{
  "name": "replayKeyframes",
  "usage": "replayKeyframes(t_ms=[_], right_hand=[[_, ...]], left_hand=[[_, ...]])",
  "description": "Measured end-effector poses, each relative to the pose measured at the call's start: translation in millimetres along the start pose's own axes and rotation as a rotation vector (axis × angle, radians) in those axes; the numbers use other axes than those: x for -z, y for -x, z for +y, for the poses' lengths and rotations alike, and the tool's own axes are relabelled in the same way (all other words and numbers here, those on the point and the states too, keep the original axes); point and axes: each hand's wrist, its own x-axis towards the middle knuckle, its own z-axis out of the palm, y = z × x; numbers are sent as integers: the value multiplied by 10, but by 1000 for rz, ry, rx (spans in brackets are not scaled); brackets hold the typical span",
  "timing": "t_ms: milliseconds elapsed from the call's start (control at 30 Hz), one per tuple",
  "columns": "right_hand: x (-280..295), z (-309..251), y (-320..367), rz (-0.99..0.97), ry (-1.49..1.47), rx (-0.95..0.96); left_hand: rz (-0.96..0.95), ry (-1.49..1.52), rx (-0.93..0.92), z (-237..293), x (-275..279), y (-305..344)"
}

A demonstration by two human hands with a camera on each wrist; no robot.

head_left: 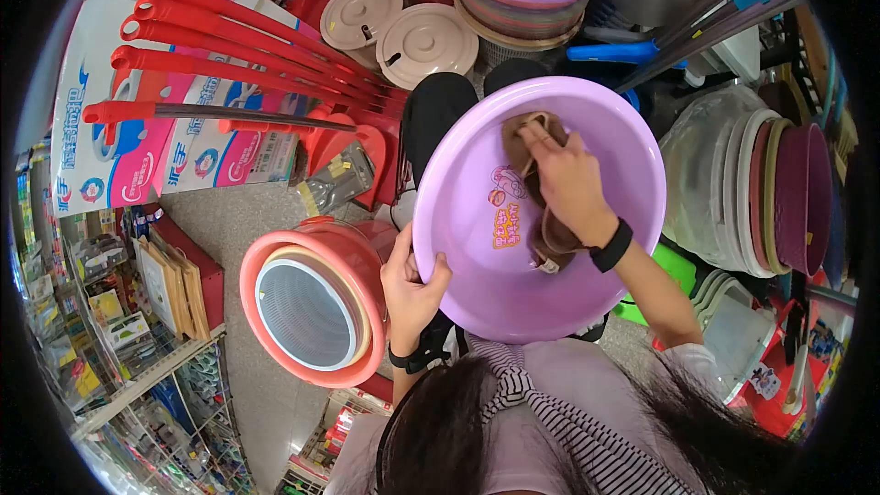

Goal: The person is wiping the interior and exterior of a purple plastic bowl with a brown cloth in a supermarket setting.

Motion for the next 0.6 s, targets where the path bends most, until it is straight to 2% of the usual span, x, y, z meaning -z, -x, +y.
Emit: replayKeyframes(t_ms=[67, 100, 167, 200, 233, 300, 333, 367, 433, 500, 600], right_hand=[[6, 47, 98, -54, 315, -80], [43, 69, 131, -54, 314, -80], [151, 108, 237, -401, 635, -20], [122, 130, 258, -285, 662, 14], [154, 161, 295, -286, 662, 12], [265, 185, 364, -786, 374, 83], [231, 210, 445, -751, 321, 178], [178, 188, 484, -750, 320, 177], [67, 131, 529, -901, 192, 247], [29, 66, 532, -911, 119, 300], [43, -120, 477, -968, -154, 408]], left_hand=[[-22, 3, 43, 14, 4, 1], [-22, 3, 43, 10, 1, -1], [-3, 2, 20, 3, 1, 1], [-3, 2, 20, 6, -3, -2], [5, 9, 16, 11, -12, -2], [13, 14, 12, 18, -23, 11], [11, 27, 21, 22, -27, 17], [9, 41, 29, 24, -30, 18], [10, 34, 14, 12, -34, 20], [15, 26, -3, 5, -26, 23], [5, -25, 22, 10, 6, 14]])
